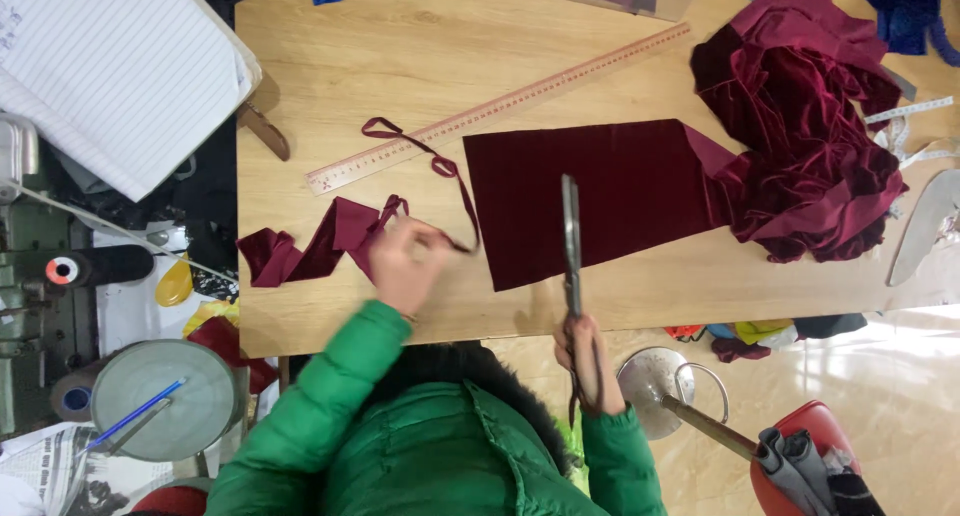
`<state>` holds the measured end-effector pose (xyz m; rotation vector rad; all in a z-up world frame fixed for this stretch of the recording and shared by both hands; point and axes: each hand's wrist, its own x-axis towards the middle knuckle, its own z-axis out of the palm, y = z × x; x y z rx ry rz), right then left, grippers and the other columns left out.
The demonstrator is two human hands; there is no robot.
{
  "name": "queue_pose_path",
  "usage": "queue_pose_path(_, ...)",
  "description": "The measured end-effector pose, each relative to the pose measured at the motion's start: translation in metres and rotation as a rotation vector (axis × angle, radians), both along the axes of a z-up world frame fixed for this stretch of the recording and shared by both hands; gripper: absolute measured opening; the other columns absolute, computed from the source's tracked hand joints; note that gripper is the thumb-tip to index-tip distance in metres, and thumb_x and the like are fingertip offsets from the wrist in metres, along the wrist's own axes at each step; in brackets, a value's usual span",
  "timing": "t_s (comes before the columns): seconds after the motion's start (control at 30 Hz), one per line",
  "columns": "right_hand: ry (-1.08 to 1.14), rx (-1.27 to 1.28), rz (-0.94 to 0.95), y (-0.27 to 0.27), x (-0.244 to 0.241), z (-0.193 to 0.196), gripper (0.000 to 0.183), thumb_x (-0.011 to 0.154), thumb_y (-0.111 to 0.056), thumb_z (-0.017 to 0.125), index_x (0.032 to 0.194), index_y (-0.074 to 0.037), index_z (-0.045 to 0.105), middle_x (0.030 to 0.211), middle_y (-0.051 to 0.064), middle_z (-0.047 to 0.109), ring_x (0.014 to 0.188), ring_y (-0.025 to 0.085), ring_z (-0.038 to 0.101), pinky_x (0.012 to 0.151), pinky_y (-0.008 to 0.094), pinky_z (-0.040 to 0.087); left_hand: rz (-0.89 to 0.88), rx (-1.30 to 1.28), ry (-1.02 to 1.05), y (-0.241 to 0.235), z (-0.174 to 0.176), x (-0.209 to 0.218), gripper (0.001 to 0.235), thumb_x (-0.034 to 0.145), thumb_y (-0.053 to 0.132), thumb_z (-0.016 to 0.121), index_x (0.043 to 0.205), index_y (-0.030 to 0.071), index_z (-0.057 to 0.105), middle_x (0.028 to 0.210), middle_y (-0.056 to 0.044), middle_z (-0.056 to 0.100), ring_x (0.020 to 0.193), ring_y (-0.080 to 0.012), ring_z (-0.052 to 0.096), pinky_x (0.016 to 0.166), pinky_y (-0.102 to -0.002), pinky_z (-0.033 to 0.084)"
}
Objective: Measuring, marking with chalk, and cutting velvet fabric pieces on a sewing table.
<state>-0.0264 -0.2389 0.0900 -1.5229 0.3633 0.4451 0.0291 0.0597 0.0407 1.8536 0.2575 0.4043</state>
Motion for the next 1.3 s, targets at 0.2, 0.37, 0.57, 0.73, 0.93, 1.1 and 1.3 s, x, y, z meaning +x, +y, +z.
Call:
queue_pose_path(0.2, -0.113, -0.134, 0.026, -0.012, -0.023, 0.045, 0.044, 0.105, -0.057, 0.036, 0.089, -0.016, 0.041, 0.072, 0.0, 0.034, 0.048, 0.004, 0.025, 0.042, 0.021, 0.014, 0.475, 0.003, -0.11, 0.083, 0.047, 0.022, 0.02, 0.087, -0.006, 0.069, 0.096, 0.011, 0.065, 0.093, -0.003, 0.067, 0.082, -0.0154, 0.059, 0.078, -0.029, 0.049)
queue_pose_path(0.37, -0.044, -0.091, 0.002, -0.006, -0.027, 0.052, 0.044, 0.107, -0.051, 0.038, 0.081, -0.015, 0.035, 0.071, 0.001, 0.031, 0.051, 0.006, 0.023, 0.045, 0.023, 0.013, 0.33, 0.335, -0.225, 0.072, 0.055, 0.021, 0.029, 0.091, -0.003, 0.066, 0.119, -0.002, 0.059, 0.128, -0.022, 0.058, 0.123, -0.0408, 0.053, 0.111, -0.051, 0.04)
queue_pose_path(0.57, -0.076, -0.096, 0.122, -0.017, -0.014, 0.039, 0.043, 0.108, -0.052, 0.034, 0.086, -0.014, 0.039, 0.074, 0.001, 0.036, 0.051, 0.006, 0.029, 0.047, 0.023, 0.016, -0.152, 0.477, -0.096, -0.004, 0.024, 0.01, 0.017, 0.093, 0.013, 0.07, 0.108, 0.009, 0.063, 0.132, -0.018, 0.058, 0.143, -0.0508, 0.039, 0.119, -0.062, 0.035)
queue_pose_path(0.73, -0.052, -0.033, 0.243, -0.035, 0.008, 0.038, 0.044, 0.107, -0.052, 0.036, 0.091, -0.011, 0.044, 0.076, 0.001, 0.037, 0.053, 0.005, 0.027, 0.046, 0.021, 0.016, -0.238, 0.558, -0.055, -0.03, 0.0, -0.001, 0.023, 0.087, 0.015, 0.076, 0.108, 0.009, 0.067, 0.12, -0.014, 0.058, 0.136, -0.043, 0.046, 0.106, -0.056, 0.046)
queue_pose_path(0.93, 0.126, 0.057, 0.651, -0.076, 0.033, 0.055, 0.077, 0.095, -0.068, 0.031, 0.139, -0.007, 0.048, 0.079, -0.001, 0.045, 0.055, 0.005, 0.036, 0.045, 0.019, 0.031, -0.198, 0.654, 0.005, -0.044, -0.005, -0.011, 0.023, 0.087, 0.021, 0.075, 0.108, 0.013, 0.069, 0.111, -0.008, 0.058, 0.122, -0.0341, 0.053, 0.092, -0.05, 0.05)
queue_pose_path(1.1, 0.206, -0.043, 0.876, -0.074, 0.037, 0.112, 0.101, 0.085, -0.079, 0.025, 0.161, -0.013, 0.031, 0.067, 0.0, 0.046, 0.053, 0.007, 0.035, 0.05, 0.023, 0.031, -0.194, 0.716, -0.019, -0.049, -0.009, -0.017, 0.036, 0.093, 0.01, 0.068, 0.127, 0.021, 0.067, 0.125, -0.008, 0.054, 0.128, -0.0356, 0.052, 0.093, -0.052, 0.05)
queue_pose_path(1.3, 0.348, -0.165, 0.775, -0.098, -0.012, 0.108, 0.094, 0.084, -0.075, 0.029, 0.157, -0.016, 0.039, 0.155, 0.004, 0.055, 0.139, 0.018, 0.054, 0.115, 0.03, 0.043, -0.331, 0.737, -0.084, -0.038, -0.02, -0.013, 0.037, 0.1, 0.01, 0.059, 0.132, 0.026, 0.069, 0.145, -0.01, 0.051, 0.136, -0.0363, 0.046, 0.11, -0.051, 0.042)
